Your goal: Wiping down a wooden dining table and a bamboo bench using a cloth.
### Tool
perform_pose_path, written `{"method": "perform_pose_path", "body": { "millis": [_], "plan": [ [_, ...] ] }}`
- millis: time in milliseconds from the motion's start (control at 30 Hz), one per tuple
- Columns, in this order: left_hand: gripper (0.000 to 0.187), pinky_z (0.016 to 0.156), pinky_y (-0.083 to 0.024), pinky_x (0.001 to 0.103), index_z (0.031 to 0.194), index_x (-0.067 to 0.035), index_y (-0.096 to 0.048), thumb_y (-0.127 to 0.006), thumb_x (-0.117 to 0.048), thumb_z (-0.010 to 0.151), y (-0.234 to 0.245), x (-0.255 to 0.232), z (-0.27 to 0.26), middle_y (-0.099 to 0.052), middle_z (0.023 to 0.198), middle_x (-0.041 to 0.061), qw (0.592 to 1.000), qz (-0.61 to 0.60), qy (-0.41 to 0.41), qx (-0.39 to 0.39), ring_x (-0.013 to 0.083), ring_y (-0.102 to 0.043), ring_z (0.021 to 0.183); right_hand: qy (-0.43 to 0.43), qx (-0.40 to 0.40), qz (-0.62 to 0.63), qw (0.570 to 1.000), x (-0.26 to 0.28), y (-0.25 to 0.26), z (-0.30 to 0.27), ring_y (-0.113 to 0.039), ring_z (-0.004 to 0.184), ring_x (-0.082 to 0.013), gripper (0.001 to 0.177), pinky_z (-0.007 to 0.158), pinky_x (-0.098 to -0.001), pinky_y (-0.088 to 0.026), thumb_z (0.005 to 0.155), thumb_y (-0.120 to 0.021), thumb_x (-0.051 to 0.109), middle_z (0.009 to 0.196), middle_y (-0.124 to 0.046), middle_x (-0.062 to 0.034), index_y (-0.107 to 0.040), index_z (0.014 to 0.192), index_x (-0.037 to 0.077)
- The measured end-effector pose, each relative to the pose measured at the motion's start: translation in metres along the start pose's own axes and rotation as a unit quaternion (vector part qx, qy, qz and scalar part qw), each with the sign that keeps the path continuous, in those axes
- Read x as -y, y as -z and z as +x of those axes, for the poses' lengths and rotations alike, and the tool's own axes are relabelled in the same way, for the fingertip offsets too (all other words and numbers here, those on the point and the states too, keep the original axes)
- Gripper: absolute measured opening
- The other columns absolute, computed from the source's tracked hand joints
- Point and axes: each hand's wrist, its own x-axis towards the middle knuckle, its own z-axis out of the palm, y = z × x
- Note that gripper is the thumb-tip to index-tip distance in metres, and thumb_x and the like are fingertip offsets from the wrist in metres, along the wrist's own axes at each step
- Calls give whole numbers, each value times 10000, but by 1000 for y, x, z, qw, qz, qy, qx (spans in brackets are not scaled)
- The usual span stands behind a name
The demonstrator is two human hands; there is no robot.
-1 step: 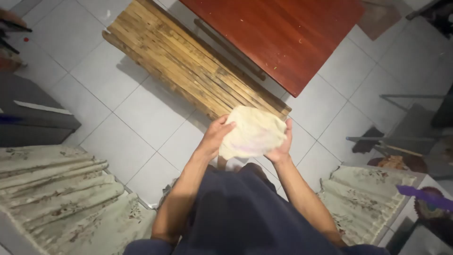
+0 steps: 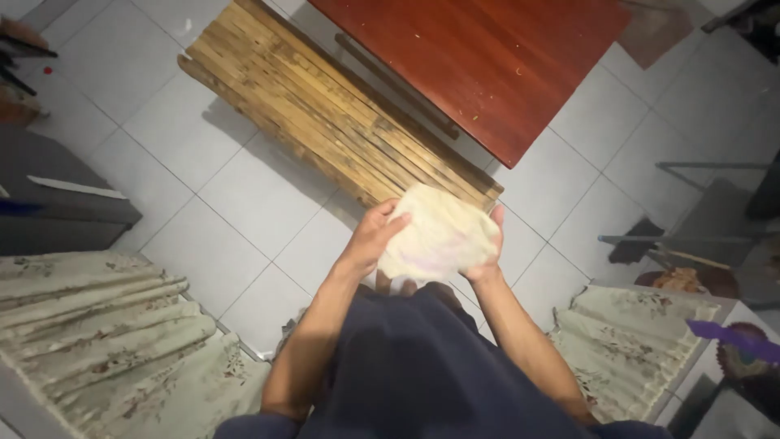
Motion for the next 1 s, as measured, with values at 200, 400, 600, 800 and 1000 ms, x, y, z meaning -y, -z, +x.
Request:
{"method": "perform_pose_path", "body": {
  "millis": [200,400,600,800,1000],
  "plan": [
    [242,802,-573,311,1128,4,-728,-703,-205,1009,-44,-54,-9,-764,985,103,927,356,-108,50,146,-692,920,-90,5,12,996,-15,47,22,-426,1443,-439,1034,1229,-574,-329,951,-518,800,1593,-428,-249,-367,1612,19],
    [238,796,-561,375,1073,-63,-755,-766,-239,913,-31,-68,-7,-763,1026,154,769,577,-213,-174,302,-724,939,-108,-18,-25,994,-33,1,40,-507,1412,-404,1103,1192,-539,-376,833,-557,786,1581,-475,-216,-311,1615,47],
    [293,855,-566,382,1125,-51,-727,-754,-249,910,30,-45,-6,-756,1044,143,775,555,-184,-241,277,-731,974,-254,20,-6,967,-53,47,76,-536,1346,-434,859,1180,-568,-378,877,-650,435,1494,-525,-246,-381,1567,-1],
    [331,835,-575,359,1192,-48,-690,-691,-243,925,181,28,-24,-741,1149,121,797,456,-159,-363,242,-727,983,-361,-102,-9,927,-103,39,97,-625,1285,-390,742,1170,-510,-446,779,-624,241,1395,-640,-226,-508,1470,-4],
    [404,892,-537,564,1007,-85,-746,-639,-447,864,361,194,-146,-692,838,117,386,822,-155,-388,336,-662,736,-412,-90,4,907,-156,40,155,-661,1190,-389,671,1104,-512,-484,765,-606,189,1299,-684,-244,-571,1393,-43]
  ]
}}
